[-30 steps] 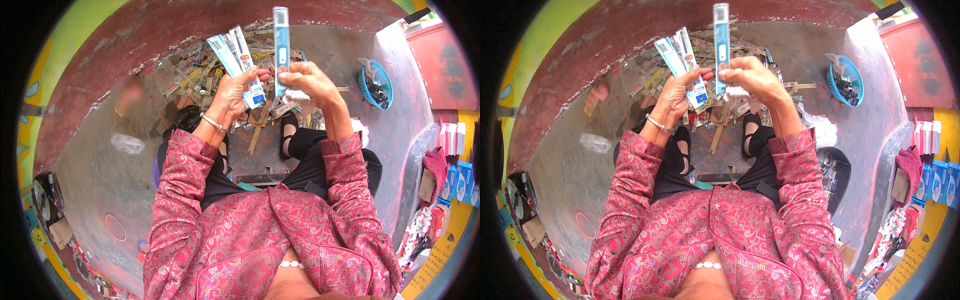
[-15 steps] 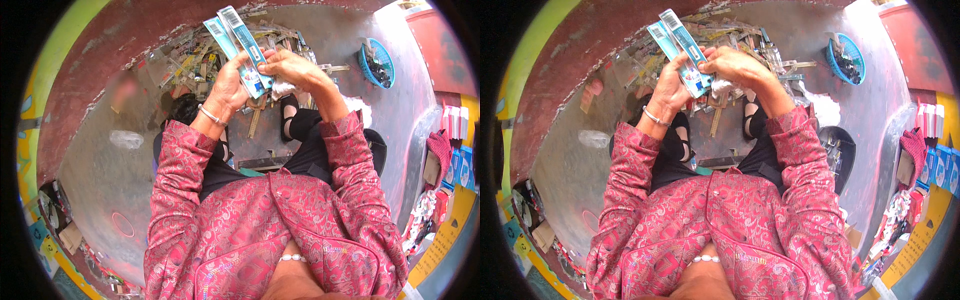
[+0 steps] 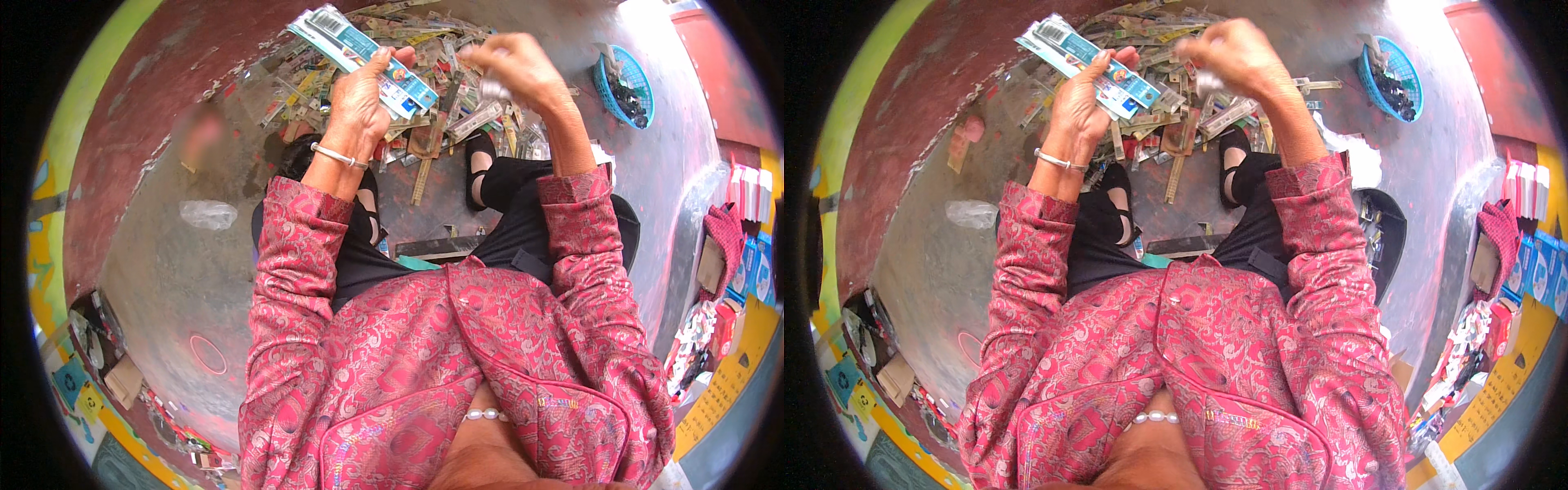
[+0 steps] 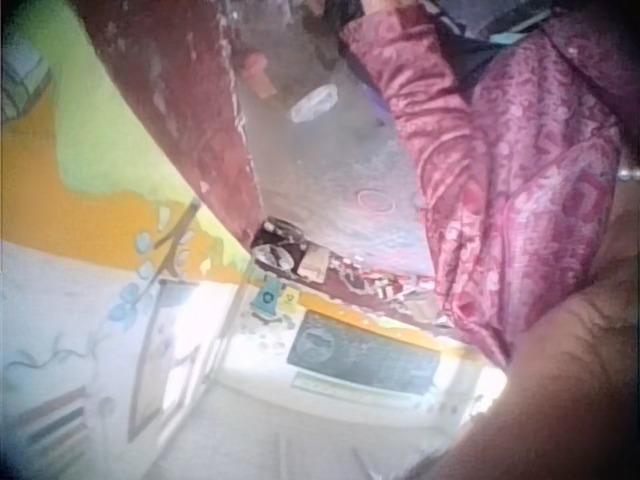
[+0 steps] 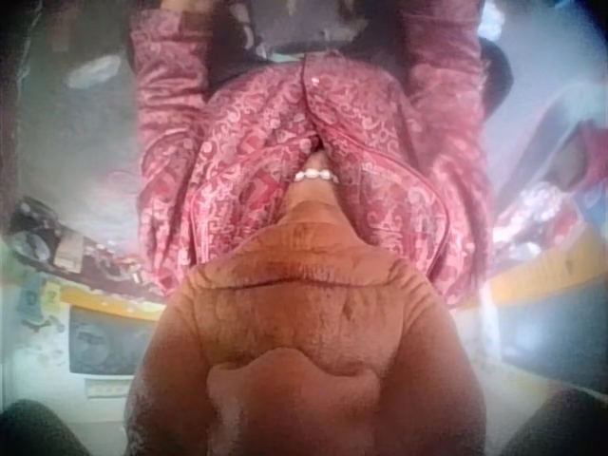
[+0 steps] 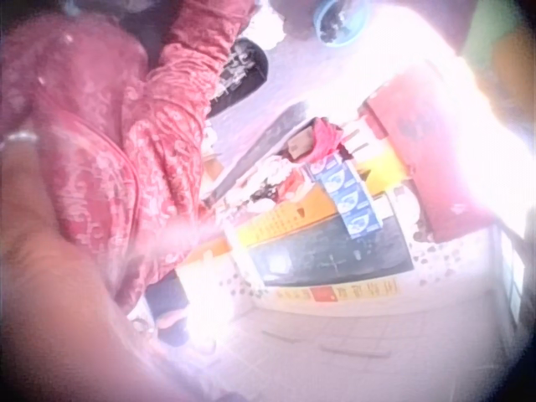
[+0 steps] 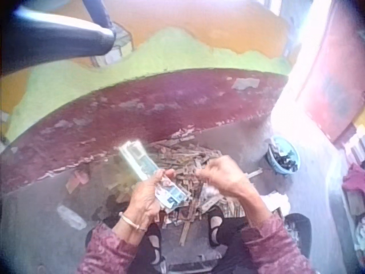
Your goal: The person picks up pen refills from a pile on the floor, inserts them into plastic sleeves, and places the packaged refills into a black crate.
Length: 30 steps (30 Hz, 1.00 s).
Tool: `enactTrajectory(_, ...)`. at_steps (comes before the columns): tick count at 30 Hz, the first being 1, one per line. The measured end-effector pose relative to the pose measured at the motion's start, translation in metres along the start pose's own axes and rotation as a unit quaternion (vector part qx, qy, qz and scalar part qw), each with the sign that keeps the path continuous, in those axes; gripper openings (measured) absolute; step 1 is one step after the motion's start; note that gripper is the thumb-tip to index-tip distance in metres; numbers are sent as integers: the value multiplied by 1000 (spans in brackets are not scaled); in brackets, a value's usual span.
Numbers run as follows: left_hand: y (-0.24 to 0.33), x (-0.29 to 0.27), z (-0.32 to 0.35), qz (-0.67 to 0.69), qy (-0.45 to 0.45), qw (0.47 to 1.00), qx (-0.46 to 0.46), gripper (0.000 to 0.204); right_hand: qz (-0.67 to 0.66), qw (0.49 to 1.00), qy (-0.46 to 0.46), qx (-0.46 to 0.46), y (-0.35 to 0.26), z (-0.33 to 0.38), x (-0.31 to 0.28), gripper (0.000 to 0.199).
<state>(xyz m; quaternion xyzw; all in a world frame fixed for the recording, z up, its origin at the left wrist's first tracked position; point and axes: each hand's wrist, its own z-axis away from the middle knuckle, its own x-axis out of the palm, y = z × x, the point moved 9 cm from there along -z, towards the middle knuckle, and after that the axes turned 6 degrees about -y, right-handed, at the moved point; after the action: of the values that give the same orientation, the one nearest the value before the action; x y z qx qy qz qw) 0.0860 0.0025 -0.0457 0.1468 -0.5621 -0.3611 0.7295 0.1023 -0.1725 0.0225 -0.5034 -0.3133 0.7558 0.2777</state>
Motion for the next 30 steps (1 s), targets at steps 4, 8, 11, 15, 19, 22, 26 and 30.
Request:
enactTrajectory(4,-21,13,0,-1,4,1000,-27,17,-128,945,235,-186,-39,6,-6,21)
enactTrajectory(8,-32,11,-4,157,-3,979,-132,15,125,860,225,-441,-89,36,57,13)
enactTrajectory(11,-4,2,-9,137,-48,988,-55,21,137,893,163,-396,-81,36,60,14)
enactTrajectory(15,43,2,-8,106,-46,992,57,22,258,918,138,-267,-29,20,47,14)
enactTrajectory(19,17,9,0,66,-63,995,-39,28,-83,976,182,-85,5,-2,-26,18)
enactTrajectory(22,-1,34,18,-70,-149,978,-126,30,-104,956,175,-209,-29,8,-39,15)
enactTrajectory(26,-4,50,31,-146,-183,965,-120,32,-214,973,50,-73,-12,-8,-12,33)
enactTrajectory(30,-22,56,32,-173,-224,947,-151,36,-220,973,-40,-60,-15,-14,20,43)
